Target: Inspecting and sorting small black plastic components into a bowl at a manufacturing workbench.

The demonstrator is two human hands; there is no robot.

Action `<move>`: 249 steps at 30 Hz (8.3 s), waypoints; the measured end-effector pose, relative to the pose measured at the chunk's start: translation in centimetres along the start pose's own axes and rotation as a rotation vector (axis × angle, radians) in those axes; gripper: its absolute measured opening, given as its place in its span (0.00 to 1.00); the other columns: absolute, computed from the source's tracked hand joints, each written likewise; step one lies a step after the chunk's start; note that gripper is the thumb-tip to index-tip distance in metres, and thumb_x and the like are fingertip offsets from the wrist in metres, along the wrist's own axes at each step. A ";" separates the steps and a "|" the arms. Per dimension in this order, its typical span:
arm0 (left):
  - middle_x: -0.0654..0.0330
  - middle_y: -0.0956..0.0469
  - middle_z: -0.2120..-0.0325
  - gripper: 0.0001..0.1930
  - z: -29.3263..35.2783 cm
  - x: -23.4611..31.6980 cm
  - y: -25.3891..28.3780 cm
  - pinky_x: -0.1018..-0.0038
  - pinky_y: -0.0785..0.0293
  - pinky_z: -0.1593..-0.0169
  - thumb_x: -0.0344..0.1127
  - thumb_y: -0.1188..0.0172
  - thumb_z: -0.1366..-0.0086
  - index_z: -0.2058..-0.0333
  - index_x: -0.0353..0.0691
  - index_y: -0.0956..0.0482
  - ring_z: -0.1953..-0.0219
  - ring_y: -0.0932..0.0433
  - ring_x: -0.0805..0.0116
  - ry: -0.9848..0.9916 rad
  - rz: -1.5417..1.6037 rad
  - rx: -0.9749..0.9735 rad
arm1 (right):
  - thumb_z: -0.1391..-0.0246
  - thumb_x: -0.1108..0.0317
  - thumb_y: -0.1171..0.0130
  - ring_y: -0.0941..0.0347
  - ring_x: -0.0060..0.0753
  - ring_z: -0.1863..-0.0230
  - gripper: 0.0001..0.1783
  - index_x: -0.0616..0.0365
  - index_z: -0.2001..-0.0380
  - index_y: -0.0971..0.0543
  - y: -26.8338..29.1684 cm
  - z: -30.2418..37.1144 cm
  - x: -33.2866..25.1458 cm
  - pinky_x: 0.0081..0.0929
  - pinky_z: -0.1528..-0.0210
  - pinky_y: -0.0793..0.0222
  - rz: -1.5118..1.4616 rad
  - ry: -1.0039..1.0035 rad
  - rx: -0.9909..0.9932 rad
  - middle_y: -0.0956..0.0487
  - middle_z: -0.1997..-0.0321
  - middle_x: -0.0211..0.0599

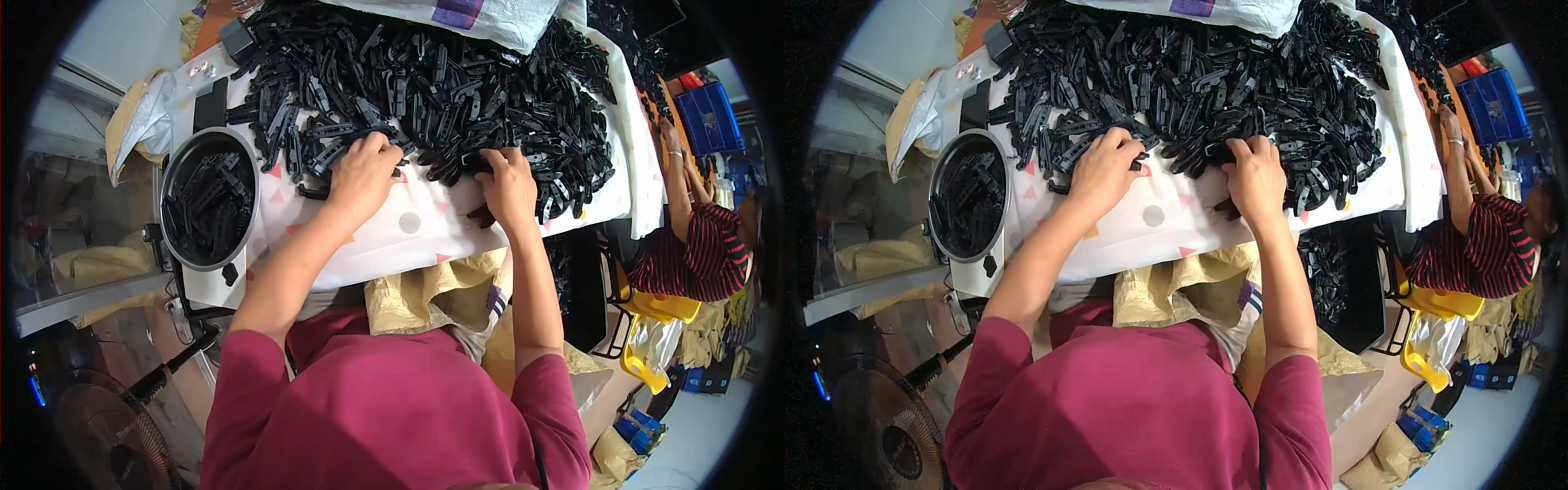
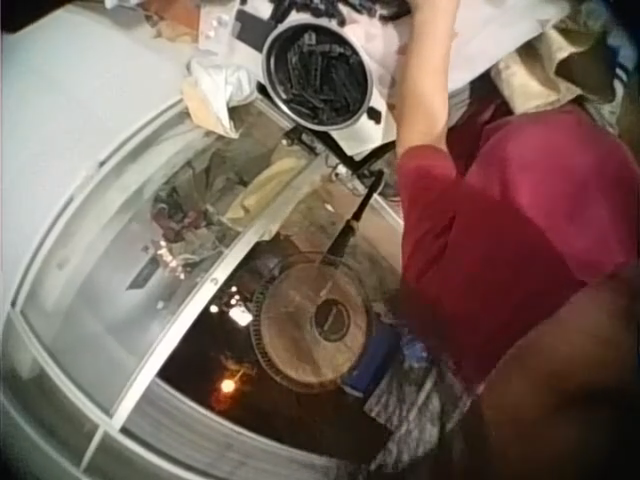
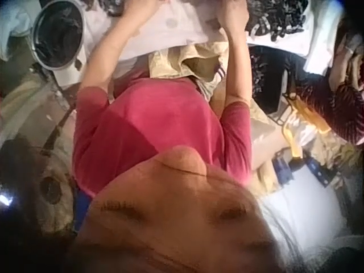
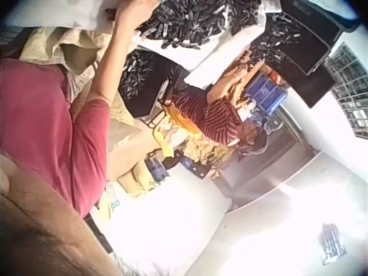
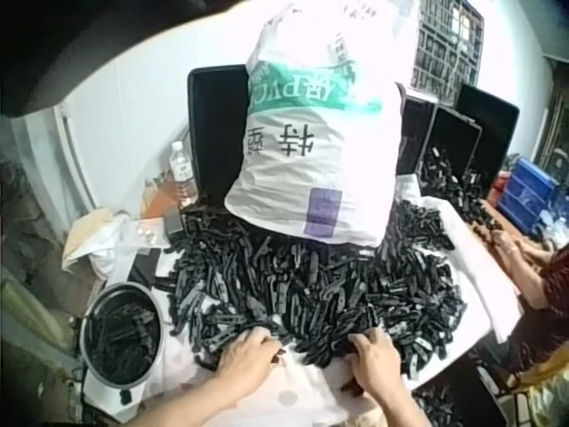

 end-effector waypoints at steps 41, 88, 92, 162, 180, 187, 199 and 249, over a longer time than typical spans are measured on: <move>0.53 0.21 0.65 0.18 2.6 3.1 6.6 0.73 0.27 0.59 0.39 0.32 0.50 0.64 0.32 0.22 0.63 0.22 0.65 -0.213 0.917 -0.107 | 0.62 0.72 0.32 0.25 0.37 0.73 0.15 0.63 0.70 0.26 6.9 4.5 -9.8 0.23 0.74 0.30 -0.657 0.503 0.379 0.22 0.73 0.40; 0.55 0.24 0.71 0.15 -2.4 -1.7 4.9 0.69 0.27 0.62 0.33 0.37 0.55 0.66 0.36 0.24 0.65 0.24 0.58 0.129 -0.059 0.253 | 0.60 0.72 0.36 0.31 0.36 0.75 0.18 0.58 0.61 0.24 1.2 1.5 -1.2 0.25 0.70 0.33 -0.324 -0.024 0.107 0.25 0.72 0.39; 0.62 0.23 0.75 0.17 -0.9 -2.8 4.2 0.75 0.27 0.68 0.33 0.33 0.52 0.63 0.36 0.24 0.71 0.23 0.69 0.430 0.874 0.265 | 0.58 0.73 0.36 0.30 0.33 0.77 0.14 0.58 0.64 0.22 2.0 2.0 -1.5 0.21 0.71 0.32 -0.502 -0.221 0.252 0.24 0.75 0.39; 0.54 0.23 0.66 0.19 4.6 3.5 5.6 0.58 0.30 0.48 0.23 0.34 0.52 0.63 0.39 0.32 0.58 0.24 0.55 -0.100 1.767 0.343 | 0.60 0.64 0.31 0.28 0.30 0.63 0.27 0.64 0.56 0.28 7.1 3.8 -10.8 0.25 0.64 0.27 -0.976 0.148 0.029 0.27 0.59 0.41; 0.55 0.27 0.59 0.26 12.5 -9.5 15.2 0.64 0.34 0.52 0.45 0.37 0.50 0.52 0.44 0.29 0.55 0.29 0.55 0.492 -0.266 0.476 | 0.48 0.72 0.42 0.29 0.18 0.70 0.15 0.61 0.56 0.26 1.1 4.0 -3.0 0.16 0.71 0.32 -0.778 -0.171 -0.097 0.23 0.64 0.34; 0.52 0.43 0.42 0.38 11.9 -6.5 12.8 0.47 0.52 0.41 0.51 0.31 0.61 0.48 0.50 0.31 0.38 0.49 0.50 0.385 -0.637 0.369 | 0.54 0.76 0.44 0.28 0.33 0.68 0.10 0.59 0.65 0.22 0.2 1.6 -2.0 0.25 0.64 0.33 -0.404 -0.066 0.071 0.24 0.68 0.38; 0.63 0.25 0.68 0.05 4.7 -1.6 5.1 0.70 0.37 0.59 0.30 0.47 0.53 0.75 0.42 0.24 0.62 0.30 0.66 -0.332 -0.469 0.211 | 0.62 0.75 0.43 0.30 0.42 0.62 0.09 0.55 0.72 0.21 0.4 1.2 -3.8 0.33 0.61 0.31 -0.194 0.208 -0.023 0.25 0.68 0.37; 0.49 0.24 0.69 0.20 4.2 3.4 5.5 0.64 0.28 0.63 0.34 0.39 0.47 0.56 0.36 0.30 0.67 0.24 0.52 -0.271 0.388 -0.048 | 0.60 0.74 0.39 0.27 0.41 0.72 0.14 0.60 0.66 0.27 6.9 3.2 -10.8 0.32 0.72 0.30 -0.253 0.367 0.131 0.27 0.71 0.39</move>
Point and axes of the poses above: each hand's wrist, its own z-axis away from the middle knuckle, its own y-axis out of the back of the hand, x = y × z, the point moved 5 cm from there along -z, towards the middle knuckle
